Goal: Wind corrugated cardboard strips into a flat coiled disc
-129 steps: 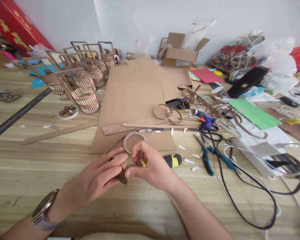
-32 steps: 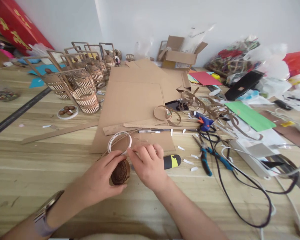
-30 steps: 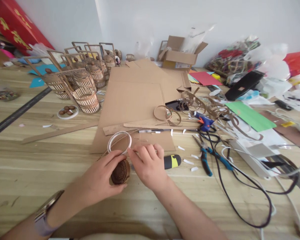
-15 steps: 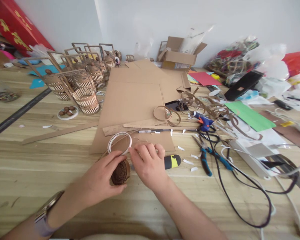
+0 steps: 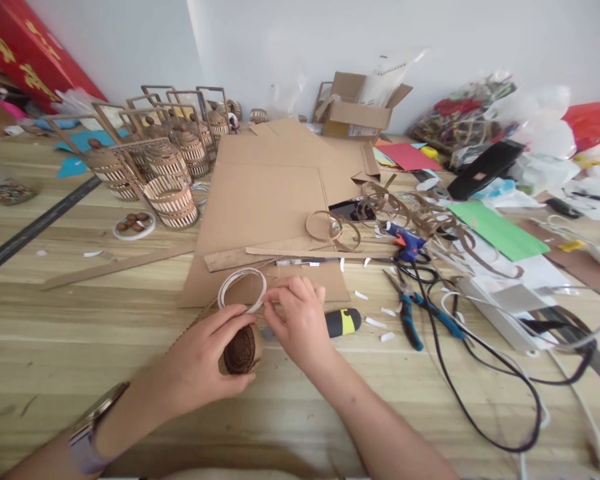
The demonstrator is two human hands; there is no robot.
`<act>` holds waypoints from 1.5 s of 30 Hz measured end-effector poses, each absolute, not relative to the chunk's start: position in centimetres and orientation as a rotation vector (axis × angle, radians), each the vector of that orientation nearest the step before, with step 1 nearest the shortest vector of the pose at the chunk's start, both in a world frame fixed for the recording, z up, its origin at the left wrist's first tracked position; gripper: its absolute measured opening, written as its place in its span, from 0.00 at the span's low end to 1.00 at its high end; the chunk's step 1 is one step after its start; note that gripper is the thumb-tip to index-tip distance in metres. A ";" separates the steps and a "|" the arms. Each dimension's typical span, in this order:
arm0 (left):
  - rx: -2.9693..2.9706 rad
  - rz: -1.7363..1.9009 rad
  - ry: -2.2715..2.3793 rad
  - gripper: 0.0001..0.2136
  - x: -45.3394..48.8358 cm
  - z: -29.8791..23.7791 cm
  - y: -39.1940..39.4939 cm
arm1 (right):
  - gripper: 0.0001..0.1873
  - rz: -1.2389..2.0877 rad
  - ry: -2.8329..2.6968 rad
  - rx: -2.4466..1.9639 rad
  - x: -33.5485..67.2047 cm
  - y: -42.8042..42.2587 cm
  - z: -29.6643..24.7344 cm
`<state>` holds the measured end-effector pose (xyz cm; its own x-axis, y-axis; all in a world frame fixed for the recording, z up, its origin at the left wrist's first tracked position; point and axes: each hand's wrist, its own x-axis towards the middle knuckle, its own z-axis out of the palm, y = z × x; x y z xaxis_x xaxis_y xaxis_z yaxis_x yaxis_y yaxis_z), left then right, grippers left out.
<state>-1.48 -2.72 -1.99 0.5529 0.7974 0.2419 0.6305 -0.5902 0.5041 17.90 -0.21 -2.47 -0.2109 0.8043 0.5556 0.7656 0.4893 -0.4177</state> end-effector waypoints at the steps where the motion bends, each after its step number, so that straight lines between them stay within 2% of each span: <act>1: 2.419 0.654 1.162 0.28 -1.5 -1.8 -2.7 | 0.07 0.184 -1.950 -1.301 18.0 -0.1 -2.5; 5: 2.371 0.692 1.119 0.28 -1.5 -1.3 -2.5 | 0.06 0.601 -1.761 -1.306 18.1 0.2 -2.1; 8: 2.352 0.703 1.116 0.26 -1.5 -1.2 -2.4 | 0.06 0.745 -1.682 -1.292 17.7 0.2 -2.0; 14: 2.330 0.731 1.116 0.26 -1.7 -1.1 -2.6 | 0.05 0.523 -1.666 -1.356 18.5 0.8 -2.2; 19: 2.239 0.696 1.172 0.27 -2.3 -0.9 -2.0 | 0.06 0.558 -1.257 -1.368 21.0 2.3 -2.1; 28: 2.225 0.852 1.225 0.28 -2.9 -1.5 -1.4 | 0.09 1.553 -0.960 -0.855 17.2 -1.0 -0.8; 31: 2.210 0.855 1.192 0.29 -2.8 -1.7 -1.6 | 0.10 1.734 -0.868 -0.807 16.7 -1.6 -0.6; 45: 2.196 0.802 1.215 0.29 -2.7 -1.6 -1.7 | 0.12 1.844 -0.852 -0.887 16.4 -1.6 -0.6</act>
